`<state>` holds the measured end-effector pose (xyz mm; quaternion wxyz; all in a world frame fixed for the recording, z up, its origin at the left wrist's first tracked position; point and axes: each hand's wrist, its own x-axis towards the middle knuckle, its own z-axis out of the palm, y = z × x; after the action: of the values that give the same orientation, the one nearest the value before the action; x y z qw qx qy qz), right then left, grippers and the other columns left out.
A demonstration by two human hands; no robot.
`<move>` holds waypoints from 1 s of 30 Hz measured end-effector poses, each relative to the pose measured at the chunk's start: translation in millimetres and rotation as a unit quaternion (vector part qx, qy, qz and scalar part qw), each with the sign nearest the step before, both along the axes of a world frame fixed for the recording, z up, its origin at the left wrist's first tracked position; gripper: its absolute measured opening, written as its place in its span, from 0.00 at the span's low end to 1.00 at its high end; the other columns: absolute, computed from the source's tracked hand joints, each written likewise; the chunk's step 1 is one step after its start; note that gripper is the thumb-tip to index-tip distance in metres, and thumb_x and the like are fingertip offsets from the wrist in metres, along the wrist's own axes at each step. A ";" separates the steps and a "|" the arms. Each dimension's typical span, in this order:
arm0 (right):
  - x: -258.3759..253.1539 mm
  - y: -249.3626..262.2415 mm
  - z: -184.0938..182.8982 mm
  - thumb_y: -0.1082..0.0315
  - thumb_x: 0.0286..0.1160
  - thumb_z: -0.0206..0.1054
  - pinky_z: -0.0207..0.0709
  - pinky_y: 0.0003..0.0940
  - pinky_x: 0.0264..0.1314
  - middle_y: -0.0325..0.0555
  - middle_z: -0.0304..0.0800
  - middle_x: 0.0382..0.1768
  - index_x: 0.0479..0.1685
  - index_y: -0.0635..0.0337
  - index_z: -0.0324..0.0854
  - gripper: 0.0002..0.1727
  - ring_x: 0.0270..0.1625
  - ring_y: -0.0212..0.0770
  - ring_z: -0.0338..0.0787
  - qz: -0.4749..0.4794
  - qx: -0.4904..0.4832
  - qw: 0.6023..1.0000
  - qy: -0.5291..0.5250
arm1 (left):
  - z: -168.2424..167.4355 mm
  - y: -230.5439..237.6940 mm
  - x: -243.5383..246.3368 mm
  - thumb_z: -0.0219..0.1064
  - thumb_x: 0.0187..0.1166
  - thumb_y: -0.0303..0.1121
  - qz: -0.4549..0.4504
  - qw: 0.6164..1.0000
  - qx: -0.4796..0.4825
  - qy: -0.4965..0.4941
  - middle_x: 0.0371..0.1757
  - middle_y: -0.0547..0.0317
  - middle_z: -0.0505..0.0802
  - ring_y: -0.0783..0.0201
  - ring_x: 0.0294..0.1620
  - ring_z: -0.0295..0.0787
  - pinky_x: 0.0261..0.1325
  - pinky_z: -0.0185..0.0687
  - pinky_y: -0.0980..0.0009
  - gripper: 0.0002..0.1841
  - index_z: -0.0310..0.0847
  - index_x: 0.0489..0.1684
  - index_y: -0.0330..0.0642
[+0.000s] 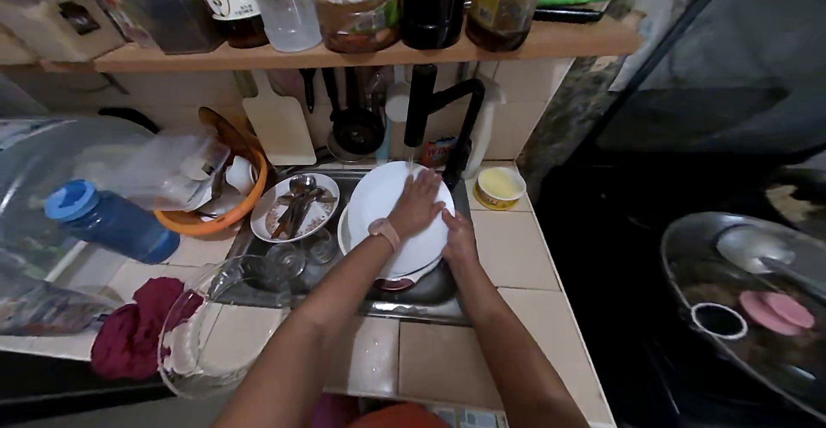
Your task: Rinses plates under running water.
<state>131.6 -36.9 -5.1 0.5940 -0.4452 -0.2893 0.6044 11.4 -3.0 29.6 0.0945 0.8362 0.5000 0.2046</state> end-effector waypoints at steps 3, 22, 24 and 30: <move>-1.5 0.2 2.2 0.67 0.95 0.46 0.87 0.38 0.52 0.52 0.87 0.51 0.73 0.66 0.69 0.18 0.48 0.38 0.90 -0.028 -0.012 0.999 0.040 | -22.9 -8.2 -6.5 0.52 0.92 0.43 -0.003 1.000 0.008 -0.014 0.93 0.39 0.62 0.43 0.96 0.47 0.94 0.33 0.43 0.32 0.57 0.91 0.34; -24.1 6.3 -5.4 0.62 0.93 0.54 0.83 0.49 0.62 0.60 0.81 0.68 0.86 0.58 0.59 0.26 0.62 0.50 0.87 0.027 -0.124 0.991 0.047 | 34.2 -47.5 -118.3 0.59 0.89 0.51 0.404 0.798 -0.215 -0.393 0.70 0.30 0.82 0.36 0.69 0.79 0.67 0.73 0.37 0.30 0.73 0.77 0.33; -32.2 16.7 -1.1 0.57 0.93 0.55 0.81 0.52 0.65 0.62 0.79 0.71 0.87 0.59 0.58 0.29 0.65 0.53 0.85 0.082 -0.165 0.983 -0.007 | 41.7 -52.8 -126.7 0.57 0.88 0.56 0.420 0.810 -0.191 -0.362 0.72 0.30 0.82 0.33 0.71 0.78 0.66 0.72 0.32 0.32 0.72 0.78 0.36; -59.7 28.0 5.4 0.33 0.90 0.41 0.70 0.69 0.74 0.63 0.66 0.84 0.90 0.53 0.56 0.41 0.82 0.63 0.71 0.087 -0.249 0.964 0.006 | 37.7 -61.4 -123.2 0.37 0.89 0.67 0.440 0.791 -0.115 -0.409 0.68 0.30 0.84 0.35 0.68 0.81 0.67 0.75 0.34 0.42 0.76 0.72 0.34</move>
<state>71.9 -9.0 0.3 0.4109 -0.5488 -0.1635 0.7094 -111.8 -64.4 67.3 0.2853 0.3468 0.7487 0.4876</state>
